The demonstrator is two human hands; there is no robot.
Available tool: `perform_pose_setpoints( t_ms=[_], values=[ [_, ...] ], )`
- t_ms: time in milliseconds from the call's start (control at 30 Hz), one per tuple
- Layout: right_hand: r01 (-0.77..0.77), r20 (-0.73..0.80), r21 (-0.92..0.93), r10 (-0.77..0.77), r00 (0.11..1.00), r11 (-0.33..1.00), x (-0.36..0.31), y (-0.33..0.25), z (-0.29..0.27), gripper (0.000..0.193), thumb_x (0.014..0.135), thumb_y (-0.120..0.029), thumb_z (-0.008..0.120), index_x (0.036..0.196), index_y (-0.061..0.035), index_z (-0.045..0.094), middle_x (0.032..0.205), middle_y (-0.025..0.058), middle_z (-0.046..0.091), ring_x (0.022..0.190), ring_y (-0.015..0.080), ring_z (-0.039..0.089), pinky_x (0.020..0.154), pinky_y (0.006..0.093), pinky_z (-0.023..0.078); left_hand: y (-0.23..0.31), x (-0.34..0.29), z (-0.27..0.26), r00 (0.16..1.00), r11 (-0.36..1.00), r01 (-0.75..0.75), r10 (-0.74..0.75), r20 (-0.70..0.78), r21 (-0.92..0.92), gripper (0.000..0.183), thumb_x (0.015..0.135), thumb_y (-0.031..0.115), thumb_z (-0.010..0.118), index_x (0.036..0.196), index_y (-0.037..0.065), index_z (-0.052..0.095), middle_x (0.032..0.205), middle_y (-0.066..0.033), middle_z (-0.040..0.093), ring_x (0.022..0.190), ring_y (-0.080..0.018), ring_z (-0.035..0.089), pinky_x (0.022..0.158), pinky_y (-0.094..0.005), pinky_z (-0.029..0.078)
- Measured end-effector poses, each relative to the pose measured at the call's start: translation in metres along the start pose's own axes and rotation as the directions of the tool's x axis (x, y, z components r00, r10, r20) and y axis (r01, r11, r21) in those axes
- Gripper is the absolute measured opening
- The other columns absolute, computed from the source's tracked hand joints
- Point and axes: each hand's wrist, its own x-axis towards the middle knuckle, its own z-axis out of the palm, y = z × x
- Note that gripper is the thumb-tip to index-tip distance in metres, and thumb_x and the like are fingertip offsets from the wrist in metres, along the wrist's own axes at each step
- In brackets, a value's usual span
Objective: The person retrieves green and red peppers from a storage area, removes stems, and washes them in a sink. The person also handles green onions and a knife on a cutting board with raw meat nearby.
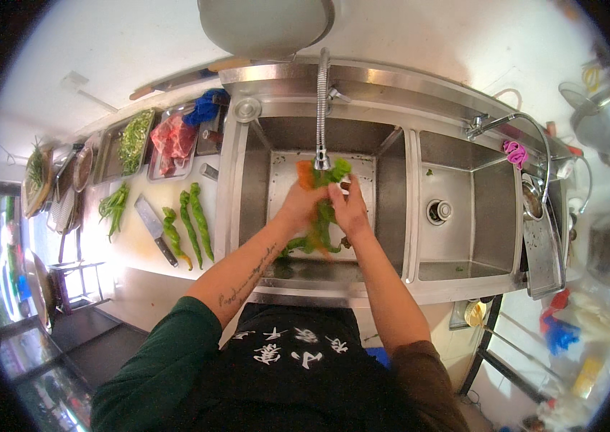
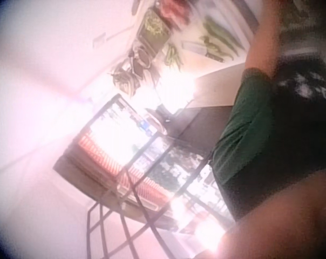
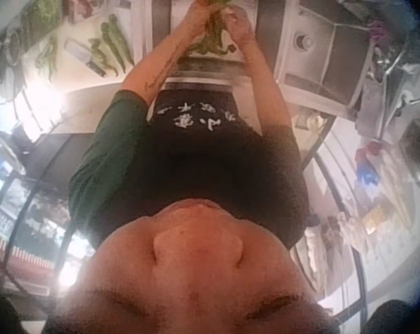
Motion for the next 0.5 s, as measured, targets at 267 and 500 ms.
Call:
perform_pose_setpoints(
  t_ms=[267, 500],
  values=[
    [-0.277, 0.009, 0.722, 0.392, 0.92, 0.634, 0.056, -0.031, 0.01, 0.059, 0.1, -0.046, 0.065, 0.139, -0.0033, 0.052, 0.122, 0.012, 0.064, 0.113, 0.0237, 0.06, 0.099, 0.0366, 0.047, 0.003, 0.014, 0.025, 0.921, 0.712, -0.215, 0.375, -0.103, 0.669, 0.059, 0.086, 0.012, 0.076, 0.137, 0.0, 0.05, 0.125, -0.0118, 0.066, 0.112, -0.0228, 0.064, 0.095, -0.0347, 0.051],
    [0.2, -0.047, -0.225, -0.216, 0.975, 0.954, 0.08, 0.011, -0.002, 0.068, 0.104, -0.047, 0.054, 0.15, 0.0001, 0.04, 0.131, 0.025, 0.063, 0.123, 0.0365, 0.06, 0.102, 0.0416, 0.046, 0.025, 0.066, 0.023, 0.934, 0.975, -0.222, 0.206, -0.292, -0.022, 0.027, 0.092, 0.017, 0.072, 0.112, 0.004, 0.062, 0.097, -0.0077, 0.068, 0.086, -0.0216, 0.067, 0.073, -0.0357, 0.054]
  ],
)
